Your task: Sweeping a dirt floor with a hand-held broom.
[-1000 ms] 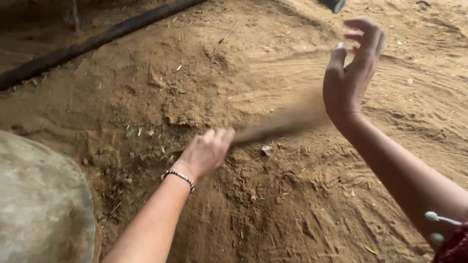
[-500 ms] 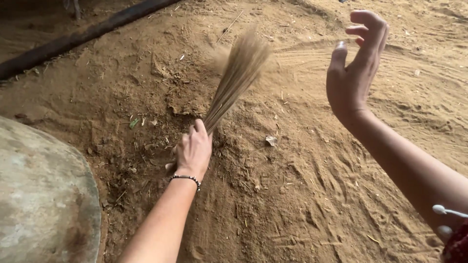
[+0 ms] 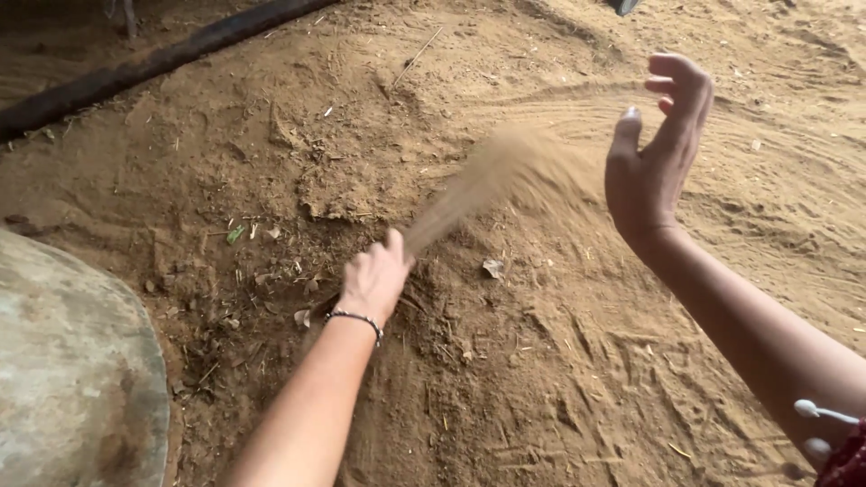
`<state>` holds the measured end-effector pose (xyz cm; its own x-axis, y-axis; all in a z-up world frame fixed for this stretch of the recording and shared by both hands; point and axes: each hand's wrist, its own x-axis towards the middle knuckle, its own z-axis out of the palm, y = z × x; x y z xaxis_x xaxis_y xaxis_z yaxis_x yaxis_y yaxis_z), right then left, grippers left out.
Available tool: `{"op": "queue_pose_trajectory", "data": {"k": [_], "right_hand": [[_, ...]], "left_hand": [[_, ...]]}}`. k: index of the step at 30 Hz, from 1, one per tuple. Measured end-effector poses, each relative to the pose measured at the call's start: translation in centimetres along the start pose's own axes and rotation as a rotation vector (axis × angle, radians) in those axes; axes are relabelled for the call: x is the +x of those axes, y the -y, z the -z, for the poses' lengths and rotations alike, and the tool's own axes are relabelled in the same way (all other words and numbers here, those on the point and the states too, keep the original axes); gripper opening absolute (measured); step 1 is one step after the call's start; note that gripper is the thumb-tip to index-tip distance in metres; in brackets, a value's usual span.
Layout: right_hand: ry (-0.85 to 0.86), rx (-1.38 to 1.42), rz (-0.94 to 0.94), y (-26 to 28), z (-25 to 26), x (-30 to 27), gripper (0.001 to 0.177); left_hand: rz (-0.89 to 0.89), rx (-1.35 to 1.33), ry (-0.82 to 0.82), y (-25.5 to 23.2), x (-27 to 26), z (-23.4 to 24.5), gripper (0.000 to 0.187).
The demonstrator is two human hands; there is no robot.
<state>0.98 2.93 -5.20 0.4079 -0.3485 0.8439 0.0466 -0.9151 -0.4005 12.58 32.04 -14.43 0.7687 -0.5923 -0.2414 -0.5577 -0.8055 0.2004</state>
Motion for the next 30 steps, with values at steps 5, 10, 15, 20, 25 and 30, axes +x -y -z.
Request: {"op": "queue_pose_trajectory", "data": {"k": [5, 10, 15, 20, 25, 30], "right_hand": [[-0.036, -0.008, -0.049, -0.1, 0.1, 0.0, 0.059], [-0.057, 0.023, -0.015, 1.0, -0.5, -0.2, 0.062], [-0.034, 0.012, 0.045, 1.1, -0.3, -0.2, 0.065], [-0.056, 0.006, 0.01, 0.2, 0.2, -0.6, 0.065], [-0.071, 0.005, -0.011, 0.4, 0.2, -0.2, 0.068], [-0.094, 0.036, 0.024, 0.5, -0.5, 0.1, 0.067]], "left_hand": [[-0.142, 0.076, -0.331, 1.7, 2.1, -1.2, 0.025], [-0.805, 0.4, -0.544, 0.0, 0.9, -2.9, 0.012], [-1.17, 0.691, -0.243, -2.4, 0.0, -2.4, 0.01], [-0.563, 0.479, -0.293, -0.8, 3.1, -2.9, 0.007], [-0.203, 0.145, -0.459, -0.6, 3.2, -0.7, 0.032], [-0.975, 0.544, -0.359, -2.2, 1.4, -0.8, 0.013]]}}
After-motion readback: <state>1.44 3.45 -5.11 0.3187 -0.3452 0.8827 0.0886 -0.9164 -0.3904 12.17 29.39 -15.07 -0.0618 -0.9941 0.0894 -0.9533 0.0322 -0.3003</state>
